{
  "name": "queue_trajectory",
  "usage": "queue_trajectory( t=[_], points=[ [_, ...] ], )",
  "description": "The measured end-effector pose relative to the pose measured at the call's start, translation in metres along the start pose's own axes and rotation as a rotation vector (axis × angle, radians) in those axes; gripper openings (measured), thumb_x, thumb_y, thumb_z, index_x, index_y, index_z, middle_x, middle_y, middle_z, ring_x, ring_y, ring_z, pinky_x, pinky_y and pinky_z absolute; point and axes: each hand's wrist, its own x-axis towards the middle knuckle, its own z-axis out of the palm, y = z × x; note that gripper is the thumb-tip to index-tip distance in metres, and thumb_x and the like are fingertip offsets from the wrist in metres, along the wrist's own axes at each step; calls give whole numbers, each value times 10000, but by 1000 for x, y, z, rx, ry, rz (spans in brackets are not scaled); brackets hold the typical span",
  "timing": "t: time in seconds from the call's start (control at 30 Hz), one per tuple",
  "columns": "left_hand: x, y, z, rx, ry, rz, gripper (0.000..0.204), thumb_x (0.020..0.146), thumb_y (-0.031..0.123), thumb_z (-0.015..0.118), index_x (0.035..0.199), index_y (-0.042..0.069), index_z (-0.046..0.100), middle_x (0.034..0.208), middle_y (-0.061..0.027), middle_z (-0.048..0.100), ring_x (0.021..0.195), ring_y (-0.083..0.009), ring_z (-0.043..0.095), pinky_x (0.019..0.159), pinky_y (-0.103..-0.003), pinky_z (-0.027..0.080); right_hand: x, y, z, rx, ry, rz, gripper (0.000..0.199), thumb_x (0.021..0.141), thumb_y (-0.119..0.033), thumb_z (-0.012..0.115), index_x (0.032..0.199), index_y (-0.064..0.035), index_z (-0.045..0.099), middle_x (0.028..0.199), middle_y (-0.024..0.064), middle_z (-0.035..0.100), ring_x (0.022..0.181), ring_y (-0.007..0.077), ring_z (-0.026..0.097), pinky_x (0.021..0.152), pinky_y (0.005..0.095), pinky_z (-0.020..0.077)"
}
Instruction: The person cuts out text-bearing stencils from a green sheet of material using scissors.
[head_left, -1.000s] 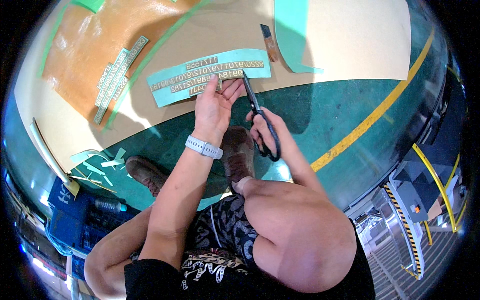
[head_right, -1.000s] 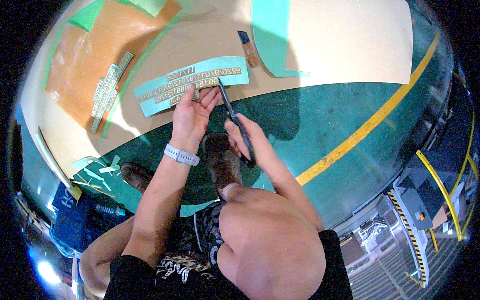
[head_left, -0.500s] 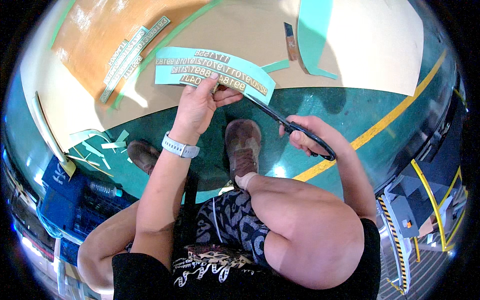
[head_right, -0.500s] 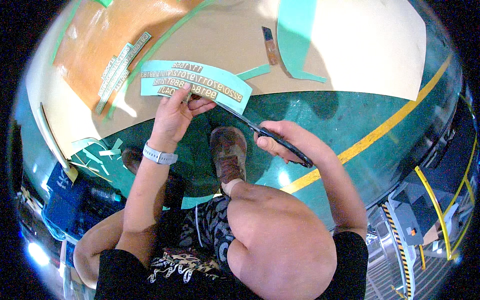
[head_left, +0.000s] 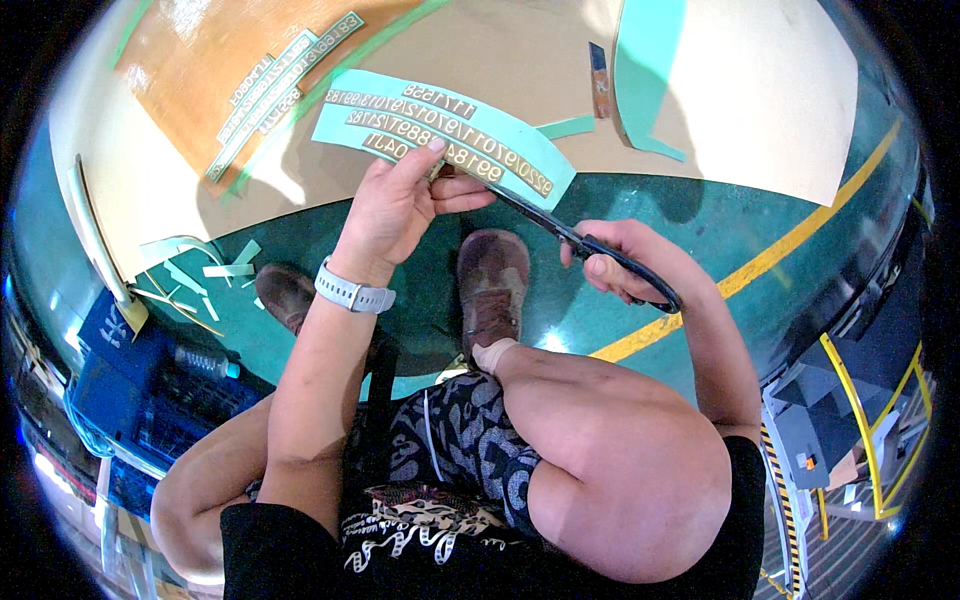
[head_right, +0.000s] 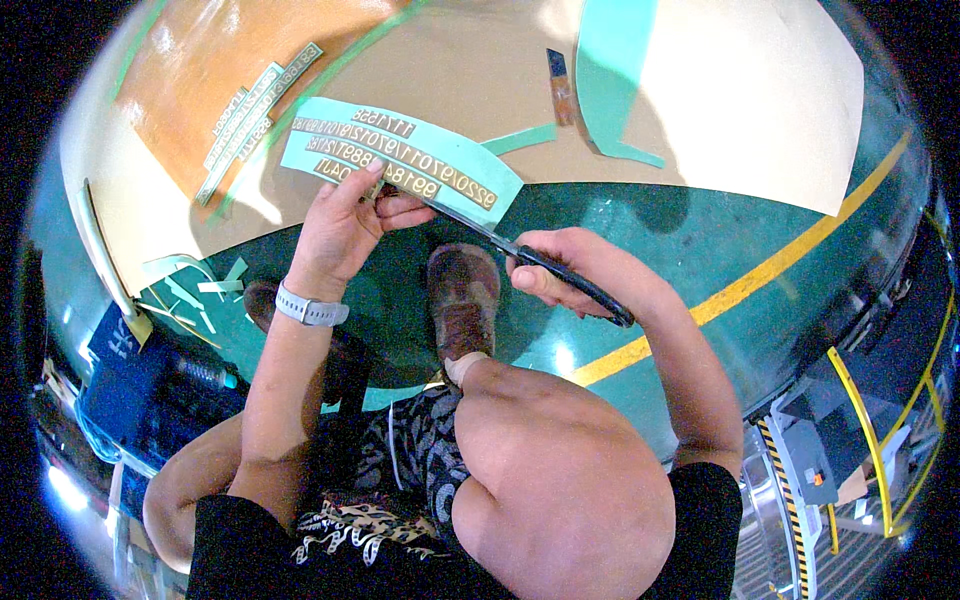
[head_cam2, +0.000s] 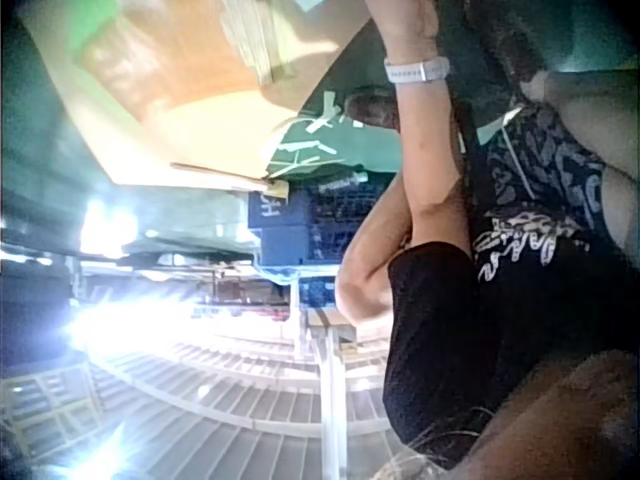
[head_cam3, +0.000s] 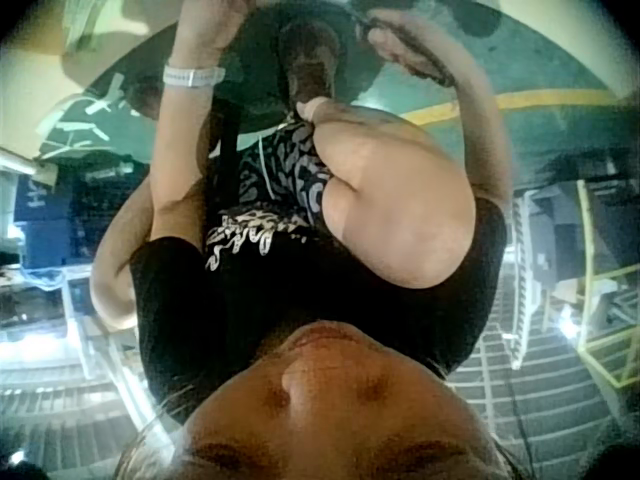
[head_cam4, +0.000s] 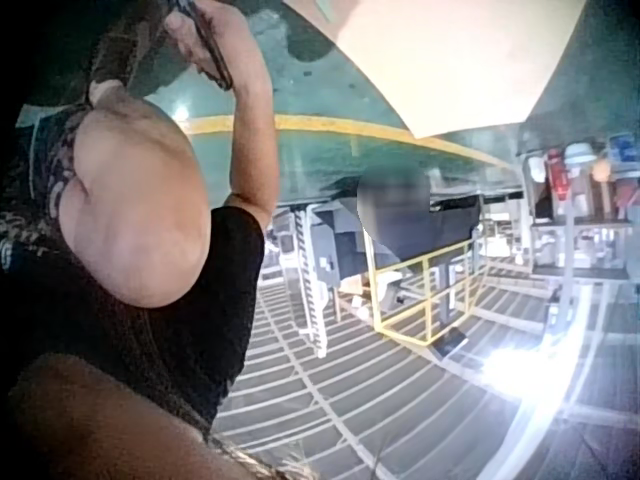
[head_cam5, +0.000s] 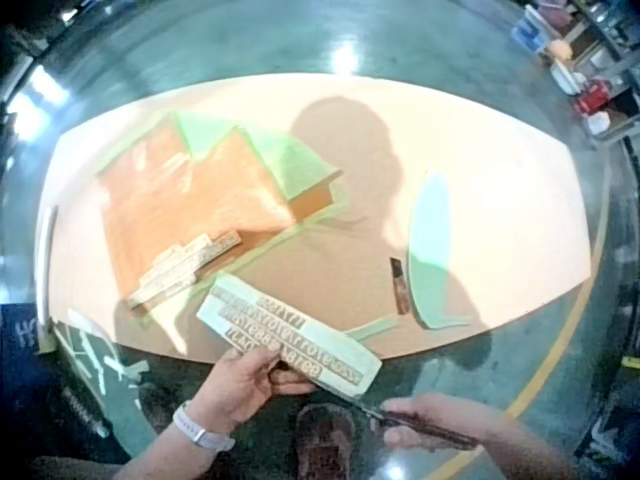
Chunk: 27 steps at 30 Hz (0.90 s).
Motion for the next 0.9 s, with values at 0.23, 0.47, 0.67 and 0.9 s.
queue_trajectory(
  t=[0.23, 0.47, 0.67, 0.9],
  points=[
    [-5, 8, 3, 19, 11, -2, 318, 928, 179, 462, 1177, -18, 468, 1042, -179, 621, 900, -320, 649, 768, -444, 564, -5, -12, 1, 24, -21, 33, 434, 822, -550, 586, 878, -125, 521, 560, -82, 382, 425, 25, 346, 358, 192, 242],
    [-9, 10, 6, 63, 47, 4, 325, 925, 186, 468, 1171, -26, 481, 1048, -179, 620, 903, -320, 647, 774, -457, 554, -5, -17, -4, -80, -32, 31, 676, 727, -710, 555, 950, -72, 551, 568, -64, 419, 446, 38, 403, 388, 184, 303],
    [-11, 13, 10, 11, 57, 1, 327, 921, 185, 478, 1171, -27, 487, 1055, -181, 620, 922, -329, 642, 785, -464, 550, -6, -21, -3, -77, -20, 36, 697, 701, -727, 558, 942, -74, 555, 567, -62, 421, 446, 41, 408, 388, 184, 309],
    [-13, 13, 12, 12, 55, 7, 310, 924, 184, 477, 1150, -26, 506, 1030, -182, 632, 888, -325, 653, 771, -452, 561, -4, -20, 0, -76, 10, -38, 628, 740, -671, 574, 946, -78, 561, 563, -63, 422, 451, 40, 407, 401, 180, 315]
  ],
)
